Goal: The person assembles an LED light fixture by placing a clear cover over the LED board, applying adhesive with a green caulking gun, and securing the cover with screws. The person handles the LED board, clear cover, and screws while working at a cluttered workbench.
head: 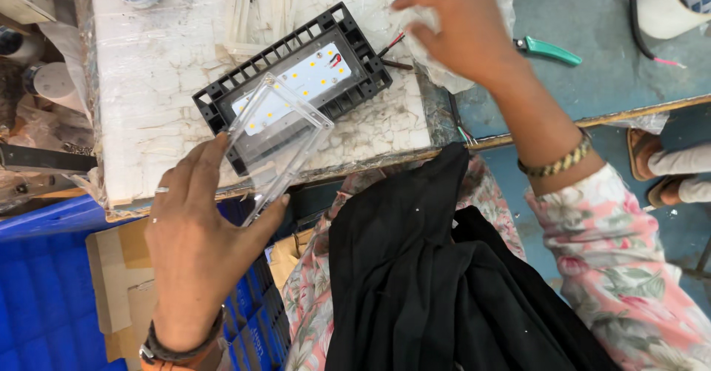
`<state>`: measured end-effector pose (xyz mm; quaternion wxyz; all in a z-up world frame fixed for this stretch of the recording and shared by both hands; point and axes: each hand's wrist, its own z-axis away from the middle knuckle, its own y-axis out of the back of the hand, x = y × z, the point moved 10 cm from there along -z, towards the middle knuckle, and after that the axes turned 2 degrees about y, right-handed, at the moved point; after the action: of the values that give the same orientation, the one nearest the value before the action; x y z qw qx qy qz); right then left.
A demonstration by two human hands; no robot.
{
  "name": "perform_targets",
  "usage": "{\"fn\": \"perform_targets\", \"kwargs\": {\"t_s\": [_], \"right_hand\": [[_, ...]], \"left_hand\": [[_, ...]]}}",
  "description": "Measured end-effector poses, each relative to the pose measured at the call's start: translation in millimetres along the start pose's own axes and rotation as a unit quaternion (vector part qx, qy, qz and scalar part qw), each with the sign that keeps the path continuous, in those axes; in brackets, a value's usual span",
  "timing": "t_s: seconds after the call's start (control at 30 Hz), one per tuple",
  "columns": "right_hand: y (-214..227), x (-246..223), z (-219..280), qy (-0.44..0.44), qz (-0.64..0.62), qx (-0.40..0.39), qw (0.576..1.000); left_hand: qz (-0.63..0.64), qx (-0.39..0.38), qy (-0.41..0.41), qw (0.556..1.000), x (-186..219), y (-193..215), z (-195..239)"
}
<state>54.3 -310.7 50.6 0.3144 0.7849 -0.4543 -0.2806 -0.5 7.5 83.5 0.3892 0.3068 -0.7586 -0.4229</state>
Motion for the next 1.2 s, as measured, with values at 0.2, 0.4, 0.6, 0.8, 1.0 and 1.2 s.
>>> {"fn": "perform_targets", "kwargs": {"t_s": [0.2, 0.4, 0.6, 0.8, 1.0, 1.2], "right_hand": [[-18, -13, -23, 0.110, 0.095, 0.024, 0.989], [57, 33, -27, 0.006, -0.067, 0.185, 0.980], [133, 26, 0, -0.114, -0.293, 0.287, 0.905], [106, 3, 23, -0.284, -0.354, 0.241, 0.858], [41, 8, 26, -0.279, -0.470, 0.230, 0.805], [27, 4, 19, -0.308, -0.453, 0.182, 0.817]], "left_hand": [[0.056, 0.013, 0.006, 0.998, -5, 14, -12], [0.187, -0.047, -0.027, 0.981, -16, -17, -46], [0.445, -0.195, 0.045, 0.873, -26, -110, -97], [0.676, -0.195, 0.070, 0.707, -26, -144, -115], [0.768, -0.156, 0.109, 0.612, -23, -147, -103], [0.820, -0.145, 0.101, 0.544, -9, -147, -80]]}}
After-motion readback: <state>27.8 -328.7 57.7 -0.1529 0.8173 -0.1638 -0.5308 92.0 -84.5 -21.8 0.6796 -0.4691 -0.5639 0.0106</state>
